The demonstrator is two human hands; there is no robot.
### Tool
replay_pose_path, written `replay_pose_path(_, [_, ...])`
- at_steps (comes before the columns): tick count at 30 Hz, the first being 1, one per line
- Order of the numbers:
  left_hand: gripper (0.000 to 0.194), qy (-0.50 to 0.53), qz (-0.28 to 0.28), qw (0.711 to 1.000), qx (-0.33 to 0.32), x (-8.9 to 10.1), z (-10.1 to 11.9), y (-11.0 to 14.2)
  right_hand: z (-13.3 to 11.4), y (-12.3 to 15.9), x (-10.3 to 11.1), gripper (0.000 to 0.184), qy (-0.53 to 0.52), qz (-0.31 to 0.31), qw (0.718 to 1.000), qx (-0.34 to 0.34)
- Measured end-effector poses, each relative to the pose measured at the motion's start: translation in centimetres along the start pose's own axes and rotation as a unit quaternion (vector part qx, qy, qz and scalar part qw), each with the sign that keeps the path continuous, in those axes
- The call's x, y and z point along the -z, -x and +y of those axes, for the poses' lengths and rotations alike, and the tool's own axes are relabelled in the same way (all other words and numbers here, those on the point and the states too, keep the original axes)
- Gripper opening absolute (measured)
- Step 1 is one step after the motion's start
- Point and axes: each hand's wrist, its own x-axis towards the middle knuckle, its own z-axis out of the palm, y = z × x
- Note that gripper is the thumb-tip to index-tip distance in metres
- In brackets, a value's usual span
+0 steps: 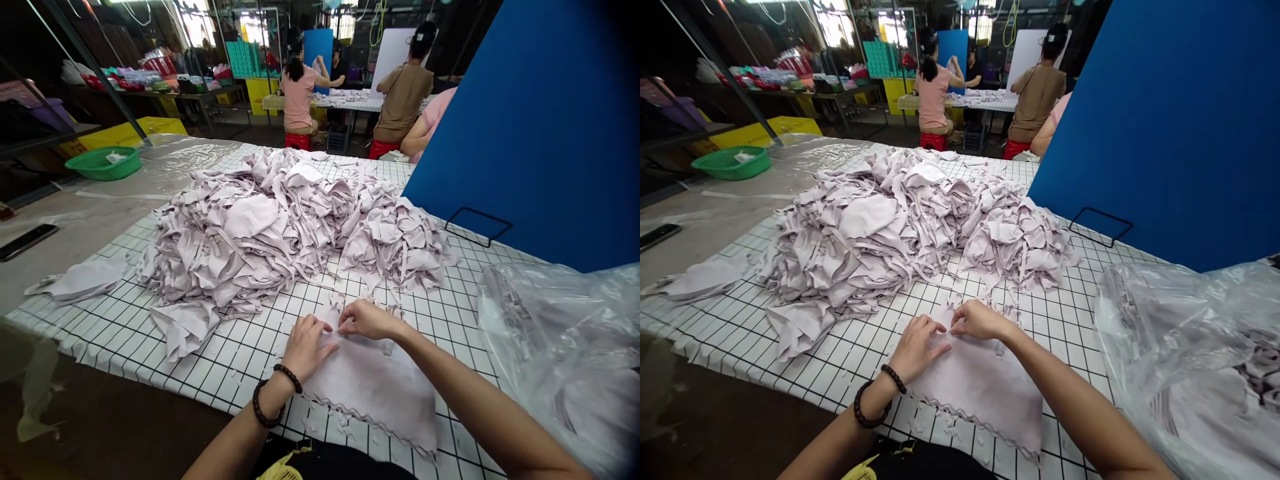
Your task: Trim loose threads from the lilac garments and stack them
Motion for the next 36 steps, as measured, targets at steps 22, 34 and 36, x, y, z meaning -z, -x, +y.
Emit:
replay_pose_path(22, [0.017, -0.058, -0.066, 0.996, 0.021, -1.0, -0.1, -0.9, 0.1, 0.0, -0.4, 0.02, 0.187, -0.063, 0.979, 0.057])
replay_pose_path(34, [0.019, -0.066, -0.063, 0.996, 0.018, -1.3, -0.4, -0.9, -1.1, -0.2, -0.2, 0.019, 0.237, -0.07, 0.968, 0.047])
replay_pose_path(36, [0.018, -0.069, -0.062, 0.996, 0.016, -1.3, -0.6, -1.0, -1.2, -0.5, -0.3, 0.02, 0.243, -0.068, 0.966, 0.05])
